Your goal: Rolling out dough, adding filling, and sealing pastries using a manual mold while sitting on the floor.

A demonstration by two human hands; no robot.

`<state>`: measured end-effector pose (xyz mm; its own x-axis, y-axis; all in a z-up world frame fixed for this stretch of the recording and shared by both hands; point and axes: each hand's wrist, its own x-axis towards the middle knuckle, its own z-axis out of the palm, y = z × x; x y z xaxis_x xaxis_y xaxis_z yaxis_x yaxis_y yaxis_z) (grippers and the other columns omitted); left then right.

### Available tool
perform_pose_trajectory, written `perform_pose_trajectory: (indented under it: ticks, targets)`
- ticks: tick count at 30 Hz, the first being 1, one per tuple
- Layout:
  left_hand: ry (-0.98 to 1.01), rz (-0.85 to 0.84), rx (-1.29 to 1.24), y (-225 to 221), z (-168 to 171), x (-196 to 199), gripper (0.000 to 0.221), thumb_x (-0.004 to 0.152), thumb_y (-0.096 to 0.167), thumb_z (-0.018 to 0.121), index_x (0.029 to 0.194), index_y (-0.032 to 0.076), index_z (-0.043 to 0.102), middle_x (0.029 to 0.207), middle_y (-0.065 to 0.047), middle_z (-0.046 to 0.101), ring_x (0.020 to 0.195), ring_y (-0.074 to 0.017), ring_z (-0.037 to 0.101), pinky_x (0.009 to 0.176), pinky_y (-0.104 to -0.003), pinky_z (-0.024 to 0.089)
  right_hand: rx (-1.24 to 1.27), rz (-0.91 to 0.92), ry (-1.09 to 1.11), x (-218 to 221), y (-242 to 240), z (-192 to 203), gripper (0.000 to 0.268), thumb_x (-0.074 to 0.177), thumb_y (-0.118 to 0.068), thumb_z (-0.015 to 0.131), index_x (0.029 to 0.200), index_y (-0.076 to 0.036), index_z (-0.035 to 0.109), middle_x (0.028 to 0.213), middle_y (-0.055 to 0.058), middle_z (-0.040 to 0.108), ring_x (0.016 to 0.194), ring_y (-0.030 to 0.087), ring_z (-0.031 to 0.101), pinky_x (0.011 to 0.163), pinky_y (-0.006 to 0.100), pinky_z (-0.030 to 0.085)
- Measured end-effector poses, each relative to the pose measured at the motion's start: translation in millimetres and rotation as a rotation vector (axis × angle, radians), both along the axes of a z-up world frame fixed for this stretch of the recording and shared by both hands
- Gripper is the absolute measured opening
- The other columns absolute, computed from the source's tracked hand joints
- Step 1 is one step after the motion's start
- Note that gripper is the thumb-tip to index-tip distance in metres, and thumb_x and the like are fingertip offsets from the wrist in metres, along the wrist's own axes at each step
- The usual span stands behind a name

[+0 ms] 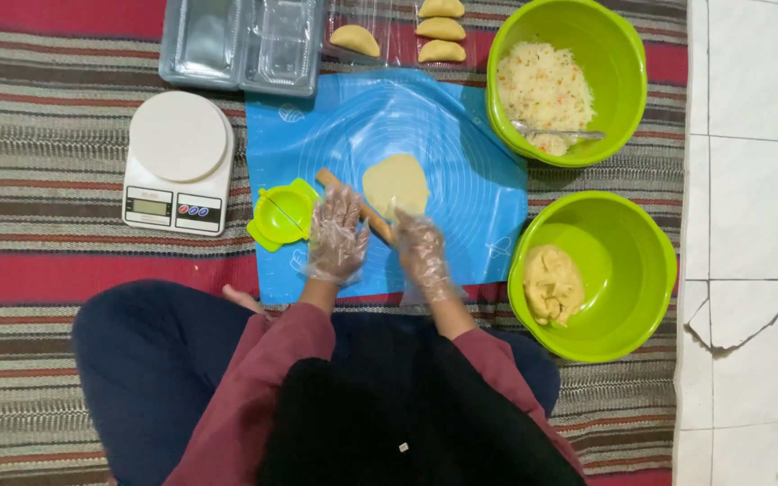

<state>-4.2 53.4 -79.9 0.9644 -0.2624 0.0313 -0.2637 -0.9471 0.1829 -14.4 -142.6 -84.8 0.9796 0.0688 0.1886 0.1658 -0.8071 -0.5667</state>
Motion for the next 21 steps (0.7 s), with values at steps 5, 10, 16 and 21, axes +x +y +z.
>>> perform_pose_trajectory:
  ticks: [5, 10, 16, 21]
  targets:
    - [0.073, -0.028, 0.144, -7, -4, 0, 0.062, 0.102, 0.052, 0.035, 0.158, 0.027, 0.039, 0.168, 0.0, 0.031, 0.156, -0.0302, 0.024, 0.127, -0.051, 0.015, -0.076, 0.079, 0.041, -7, -2, -8, 0.049, 0.079, -0.04, 0.083, 0.122, -0.018, 0.074, 0.096, 0.007, 0.07, 0.097, 0.029, 0.07, 0.082, 0.041, 0.061]
    - [0.073, 0.005, -0.01, -4, -4, 2, 0.058, 0.103, 0.048, 0.037, 0.152, 0.02, 0.05, 0.163, -0.008, 0.041, 0.152, -0.0329, 0.034, 0.123, -0.051, 0.024, -0.326, 0.008, 0.582, 4, 21, -5, 0.047, 0.084, -0.035, 0.08, 0.129, -0.036, 0.066, 0.108, 0.002, 0.064, 0.111, 0.031, 0.067, 0.088, 0.043, 0.061]
    - [0.229, -0.015, 0.126, -4, 18, 8, 0.064, 0.104, 0.053, 0.03, 0.161, 0.025, 0.036, 0.169, -0.006, 0.029, 0.156, -0.0333, 0.025, 0.126, -0.05, 0.018, -0.107, 0.016, 0.138, 48, -48, 2, 0.03, 0.082, -0.012, 0.077, 0.11, -0.023, 0.076, 0.1, 0.004, 0.075, 0.102, 0.031, 0.072, 0.086, 0.045, 0.06]
    - [0.288, -0.072, 0.156, -3, 9, 15, 0.067, 0.102, 0.054, 0.031, 0.164, 0.031, 0.023, 0.172, 0.0, 0.02, 0.158, -0.0347, 0.017, 0.127, -0.053, 0.013, -0.314, -0.069, 0.24, 77, -91, 31, 0.035, 0.082, -0.023, 0.078, 0.114, -0.037, 0.076, 0.107, -0.011, 0.074, 0.11, 0.018, 0.07, 0.094, 0.037, 0.059]
